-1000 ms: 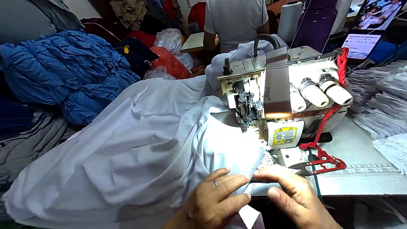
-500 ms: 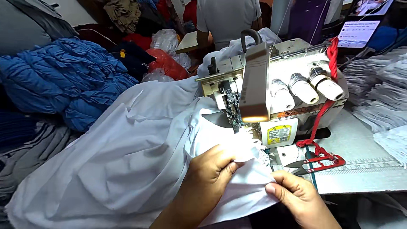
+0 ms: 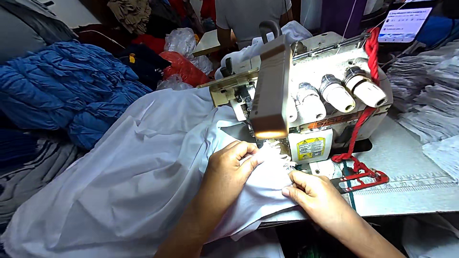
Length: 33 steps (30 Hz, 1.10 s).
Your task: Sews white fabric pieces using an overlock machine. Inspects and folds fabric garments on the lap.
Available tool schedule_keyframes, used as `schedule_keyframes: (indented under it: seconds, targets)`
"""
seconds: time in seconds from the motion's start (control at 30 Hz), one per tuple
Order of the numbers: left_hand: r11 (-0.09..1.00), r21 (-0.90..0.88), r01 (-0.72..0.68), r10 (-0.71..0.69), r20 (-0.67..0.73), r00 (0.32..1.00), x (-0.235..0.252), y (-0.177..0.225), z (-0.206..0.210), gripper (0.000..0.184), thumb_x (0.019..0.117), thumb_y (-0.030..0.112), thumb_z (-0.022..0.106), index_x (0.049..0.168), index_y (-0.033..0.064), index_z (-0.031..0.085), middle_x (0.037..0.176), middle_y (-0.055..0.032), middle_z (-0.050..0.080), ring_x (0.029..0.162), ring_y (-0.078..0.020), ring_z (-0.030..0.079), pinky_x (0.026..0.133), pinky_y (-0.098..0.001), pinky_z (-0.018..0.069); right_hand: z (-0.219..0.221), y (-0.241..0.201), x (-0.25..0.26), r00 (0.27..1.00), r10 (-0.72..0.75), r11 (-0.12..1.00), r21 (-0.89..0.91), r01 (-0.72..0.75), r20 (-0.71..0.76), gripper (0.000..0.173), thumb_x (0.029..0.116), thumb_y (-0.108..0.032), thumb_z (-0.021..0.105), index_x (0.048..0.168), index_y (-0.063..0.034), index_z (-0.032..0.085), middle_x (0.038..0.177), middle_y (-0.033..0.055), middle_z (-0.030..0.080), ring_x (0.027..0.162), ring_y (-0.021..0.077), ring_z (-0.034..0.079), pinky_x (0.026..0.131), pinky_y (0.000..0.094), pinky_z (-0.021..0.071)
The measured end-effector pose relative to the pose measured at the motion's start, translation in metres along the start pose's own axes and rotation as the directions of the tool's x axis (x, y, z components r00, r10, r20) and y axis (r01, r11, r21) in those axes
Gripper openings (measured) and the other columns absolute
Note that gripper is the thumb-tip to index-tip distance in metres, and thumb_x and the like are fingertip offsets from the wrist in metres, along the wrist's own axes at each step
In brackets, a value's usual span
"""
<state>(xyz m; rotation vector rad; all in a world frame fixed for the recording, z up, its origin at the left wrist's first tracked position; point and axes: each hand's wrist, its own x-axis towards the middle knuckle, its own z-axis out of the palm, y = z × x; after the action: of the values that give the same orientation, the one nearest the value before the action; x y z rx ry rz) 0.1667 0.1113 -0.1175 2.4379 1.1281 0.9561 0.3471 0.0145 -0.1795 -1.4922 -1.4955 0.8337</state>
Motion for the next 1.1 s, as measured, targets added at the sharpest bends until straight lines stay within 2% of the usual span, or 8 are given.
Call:
schedule_keyframes:
  seconds: [0.07, 0.1, 0.23, 0.33, 0.47, 0.77, 1.1]
  targets:
    - [1.000, 0.023, 0.010, -0.012, 0.091, 0.996, -0.001, -0.001, -0.009, 0.007, 0.0925, 0.017, 0.069, 0.090, 0.0128, 0.073, 0.092, 0.0072, 0.068, 0.079, 0.0048, 0.061, 0.070, -0.0122, 0.0494, 0.005, -0.001, -0.011, 0.998, -0.038, 0.993, 0.114, 0.032, 0.046, 0.019, 0.0969, -0.023, 0.061, 0.089, -0.0082, 0.069, 0.069, -0.0032, 0.062, 0.061, 0.0002, 0.057, 0.058, 0.0188, 0.0454]
    - [1.000, 0.011, 0.016, -0.017, 0.126, 0.992, -0.003, 0.004, -0.014, 0.007, 0.0938, 0.013, 0.068, 0.091, 0.0077, 0.073, 0.094, 0.0022, 0.068, 0.081, 0.0009, 0.061, 0.072, -0.0155, 0.0488, 0.009, -0.003, -0.017, 0.996, -0.054, 0.983, 0.180, 0.040, 0.070, 0.019, 0.0972, -0.022, 0.061, 0.090, -0.0068, 0.069, 0.070, -0.0026, 0.063, 0.061, -0.0002, 0.058, 0.057, 0.0177, 0.0480]
    - [1.000, 0.018, -0.005, 0.003, 0.110, 0.994, -0.005, -0.001, -0.013, 0.006, 0.0876, 0.016, 0.069, 0.083, 0.0141, 0.072, 0.081, 0.0085, 0.062, 0.071, 0.0037, 0.056, 0.062, -0.0126, 0.0453, 0.020, -0.015, -0.034, 0.988, -0.054, 0.919, 0.395, -0.008, 0.146, 0.016, 0.0974, -0.017, 0.064, 0.095, -0.0021, 0.068, 0.072, -0.0016, 0.066, 0.062, -0.0016, 0.061, 0.058, 0.0162, 0.0504]
    - [0.999, 0.012, 0.045, -0.046, 0.140, 0.989, -0.003, 0.000, -0.017, 0.007, 0.0862, 0.014, 0.072, 0.080, 0.0151, 0.070, 0.078, 0.0091, 0.061, 0.068, 0.0036, 0.055, 0.059, -0.0130, 0.0435, 0.025, -0.019, -0.039, 0.978, -0.019, 0.859, 0.503, -0.089, 0.207, 0.014, 0.0981, -0.016, 0.064, 0.095, -0.0020, 0.067, 0.072, -0.0041, 0.064, 0.062, -0.0030, 0.058, 0.059, 0.0158, 0.0485]
    - [0.998, 0.023, 0.064, -0.067, 0.161, 0.985, 0.000, 0.000, -0.019, 0.008, 0.0889, 0.012, 0.069, 0.081, 0.0136, 0.070, 0.074, 0.0081, 0.059, 0.064, 0.0028, 0.052, 0.057, -0.0134, 0.0418, 0.028, -0.019, -0.041, 0.983, -0.013, 0.846, 0.526, -0.087, 0.183, 0.018, 0.0995, -0.017, 0.063, 0.091, -0.0022, 0.068, 0.071, -0.0039, 0.063, 0.061, -0.0030, 0.057, 0.059, 0.0158, 0.0478]
    - [0.983, 0.059, 0.173, -0.182, 0.261, 0.948, 0.012, 0.007, -0.024, 0.015, 0.0893, 0.006, 0.074, 0.078, 0.0120, 0.067, 0.059, 0.0068, 0.052, 0.052, -0.0005, 0.046, 0.049, -0.0178, 0.0355, 0.030, -0.020, -0.042, 0.990, -0.041, 0.842, 0.539, -0.038, 0.132, 0.021, 0.1001, -0.017, 0.062, 0.088, -0.0013, 0.068, 0.071, -0.0032, 0.063, 0.061, -0.0040, 0.056, 0.058, 0.0146, 0.0467]
    - [0.961, 0.043, 0.273, -0.269, 0.371, 0.889, 0.024, 0.007, -0.029, 0.016, 0.0915, 0.004, 0.073, 0.078, 0.0109, 0.067, 0.059, 0.0053, 0.054, 0.053, -0.0018, 0.048, 0.051, -0.0194, 0.0367, 0.029, -0.020, -0.041, 0.994, -0.060, 0.839, 0.544, -0.002, 0.096, 0.023, 0.1008, -0.018, 0.062, 0.087, -0.0008, 0.068, 0.070, -0.0030, 0.062, 0.062, -0.0045, 0.056, 0.059, 0.0139, 0.0456]
